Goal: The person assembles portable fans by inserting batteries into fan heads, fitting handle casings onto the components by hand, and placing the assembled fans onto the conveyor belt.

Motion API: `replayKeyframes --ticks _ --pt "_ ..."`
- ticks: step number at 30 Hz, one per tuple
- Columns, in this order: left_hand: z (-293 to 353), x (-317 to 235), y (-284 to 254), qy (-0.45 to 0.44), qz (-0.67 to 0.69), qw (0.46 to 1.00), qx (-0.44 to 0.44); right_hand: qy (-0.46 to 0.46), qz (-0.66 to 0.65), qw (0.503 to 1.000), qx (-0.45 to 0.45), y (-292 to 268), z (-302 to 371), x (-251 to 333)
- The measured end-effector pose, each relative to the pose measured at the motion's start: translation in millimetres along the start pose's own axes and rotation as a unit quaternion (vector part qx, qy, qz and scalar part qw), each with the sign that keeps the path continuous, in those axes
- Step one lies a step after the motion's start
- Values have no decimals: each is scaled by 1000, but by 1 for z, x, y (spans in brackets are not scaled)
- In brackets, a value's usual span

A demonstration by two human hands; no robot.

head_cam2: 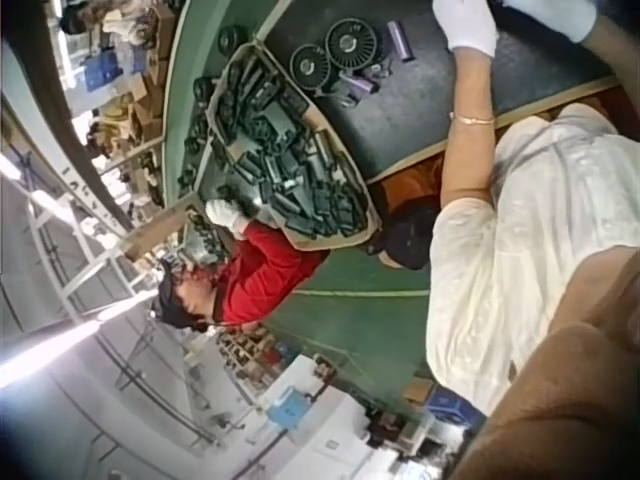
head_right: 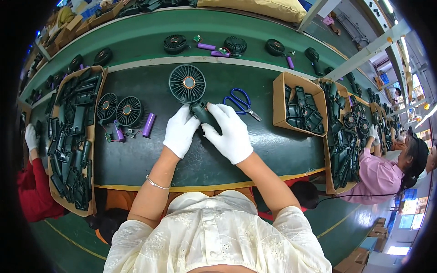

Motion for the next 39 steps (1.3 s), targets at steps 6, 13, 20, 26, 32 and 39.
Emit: replayKeyframes --ticks 6,13,20,26,32,39 --pt "-3 13 6 -28 139 989 46 8 33 999 -21 12 0 1" --pt "-4 14 6 -47 366 929 24 -64 46 996 -34 32 16 25" --pt "-7 7 7 -34 359 929 82 252 -397 879 78 52 20 -45" --pt "-3 6 11 -39 346 933 92 271 -256 893 252 53 23 -31" --pt "-2 4 12 -86 409 900 123 275 -329 865 261 54 26 -32" --pt "-5 15 15 -80 465 873 128 195 -180 953 147 59 33 -35"
Point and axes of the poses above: each hand's wrist, its own z-axis away from the middle knuckle, its own y-axis out of the palm, x = y × z, the point moved 8 cm from there along -z, towards the middle knuckle, and after that the axes turned 4 degrees about z, right-handed, at the moved point
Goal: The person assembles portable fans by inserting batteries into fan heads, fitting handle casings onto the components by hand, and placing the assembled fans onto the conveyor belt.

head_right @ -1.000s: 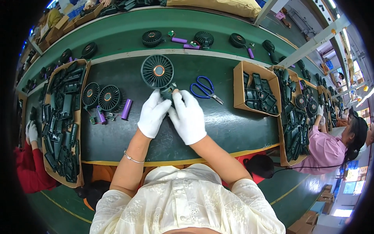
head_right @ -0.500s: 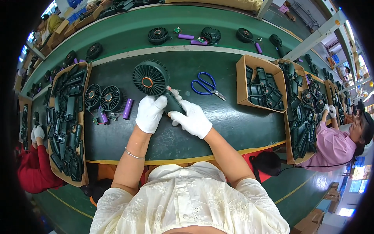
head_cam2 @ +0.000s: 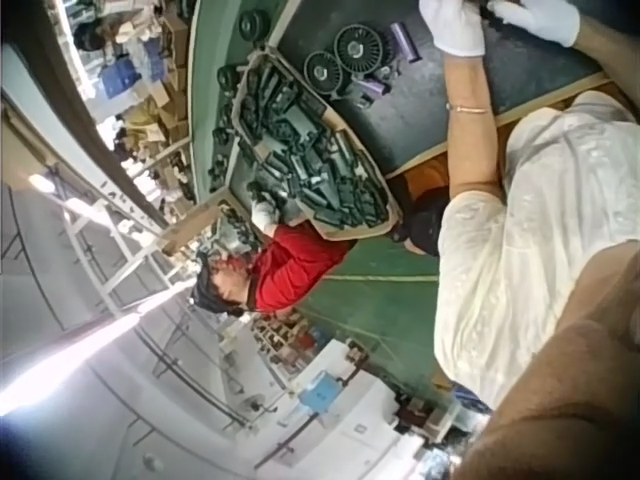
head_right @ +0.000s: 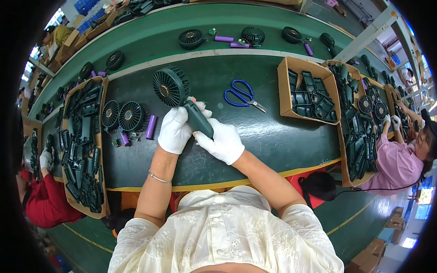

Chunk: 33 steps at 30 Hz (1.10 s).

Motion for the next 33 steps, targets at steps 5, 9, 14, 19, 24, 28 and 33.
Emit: replayKeyframes --ticks 5,9,14,19,24,28,33 --pt "1 5 -5 -2 16 1000 0 -97 64 990 -79 -2 4 5" --pt "1 -1 16 9 47 999 10 113 -337 923 150 9 4 -5" --pt "1 -2 8 10 -33 998 54 109 -576 752 300 35 7 4" --pt "1 0 15 12 -168 984 -51 85 -354 916 169 7 -2 15" --pt "5 15 14 -83 -291 953 0 134 -204 961 131 14 0 2" --pt "4 9 15 7 -270 963 -15 55 -119 990 60 7 -10 6" --pt "-1 7 22 -16 -276 960 -46 99 -189 971 112 -2 -4 8"
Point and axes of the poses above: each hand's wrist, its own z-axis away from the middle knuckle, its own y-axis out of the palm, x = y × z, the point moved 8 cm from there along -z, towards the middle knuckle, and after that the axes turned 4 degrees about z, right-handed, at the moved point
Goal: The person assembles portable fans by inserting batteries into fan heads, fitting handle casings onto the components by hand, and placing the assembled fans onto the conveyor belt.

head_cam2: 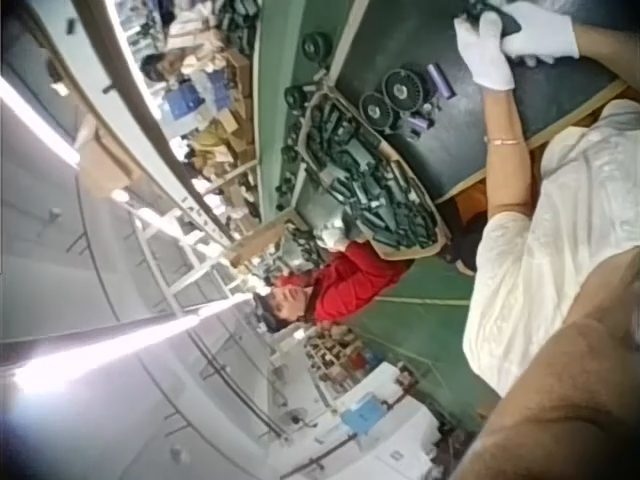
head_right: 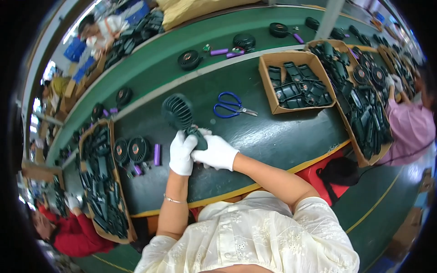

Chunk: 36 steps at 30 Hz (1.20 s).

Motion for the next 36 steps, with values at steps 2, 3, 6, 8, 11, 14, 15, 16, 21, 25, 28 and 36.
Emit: replayKeyframes --ticks 2,3,6,8,11,14,15,16,21,25,28,36 --pt "2 0 -11 3 25 999 -28 11 -13 995 101 11 -5 -9" --pt "4 7 -29 9 50 997 -53 6 -17 995 102 13 0 1" --pt "-8 13 -48 -52 96 975 -196 7 -35 988 149 14 1 -5" --pt "-18 -1 -45 -67 33 978 -196 -9 -67 987 149 17 -2 -17" --pt "-51 -17 -44 -98 -35 981 -166 -27 -44 988 146 13 6 -13" --pt "-112 -21 -66 -104 -123 970 -182 -75 35 990 116 2 13 -4" --pt "-132 -24 -73 -99 -159 964 -189 -126 61 983 117 3 11 -1" --pt "-155 -26 -89 -110 -185 958 -190 -95 35 982 158 8 6 -4" --pt "-250 -53 -177 49 -313 908 -274 -133 -20 977 167 40 -8 -8" --pt "-272 -47 -29 257 -539 795 -110 -119 -13 985 127 21 -4 -20" --pt "-284 -28 28 214 -639 739 -6 -146 34 982 111 38 -22 -30" --pt "-296 -26 26 106 -585 803 -50 -147 -4 982 118 30 -15 -18"
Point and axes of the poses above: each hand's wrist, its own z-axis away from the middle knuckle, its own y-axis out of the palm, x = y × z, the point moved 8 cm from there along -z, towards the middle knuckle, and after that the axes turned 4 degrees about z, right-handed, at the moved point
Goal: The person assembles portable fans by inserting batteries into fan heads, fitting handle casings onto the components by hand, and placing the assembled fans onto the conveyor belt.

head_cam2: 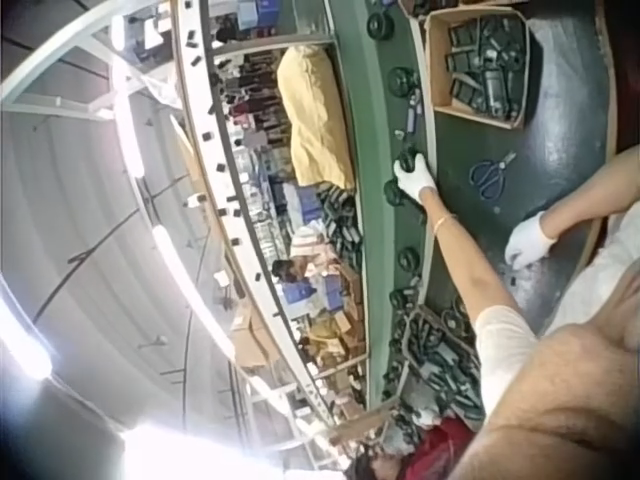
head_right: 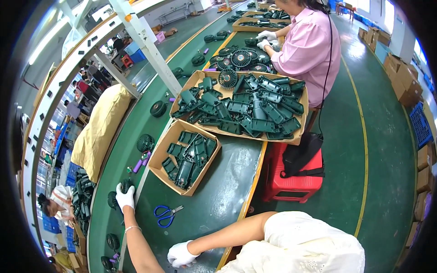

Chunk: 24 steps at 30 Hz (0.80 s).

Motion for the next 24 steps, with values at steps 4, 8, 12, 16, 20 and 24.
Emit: replayKeyframes --ticks 4,8,12,16,20,24 --pt "27 7 -34 77 153 983 -68 -53 21 997 -50 -7 -3 8" --pt "106 -16 -94 145 70 981 -107 -129 -78 967 -205 -42 12 26" --pt "197 -20 -152 176 -6 974 -139 -130 -169 930 -300 -80 31 39" --pt "284 -53 -159 212 -69 973 -55 -159 17 924 -349 -91 42 70" --pt "327 -63 -111 284 18 956 74 -124 52 984 -118 -58 24 35" --pt "361 -28 -126 188 15 981 40 -27 81 996 -18 -23 12 45"
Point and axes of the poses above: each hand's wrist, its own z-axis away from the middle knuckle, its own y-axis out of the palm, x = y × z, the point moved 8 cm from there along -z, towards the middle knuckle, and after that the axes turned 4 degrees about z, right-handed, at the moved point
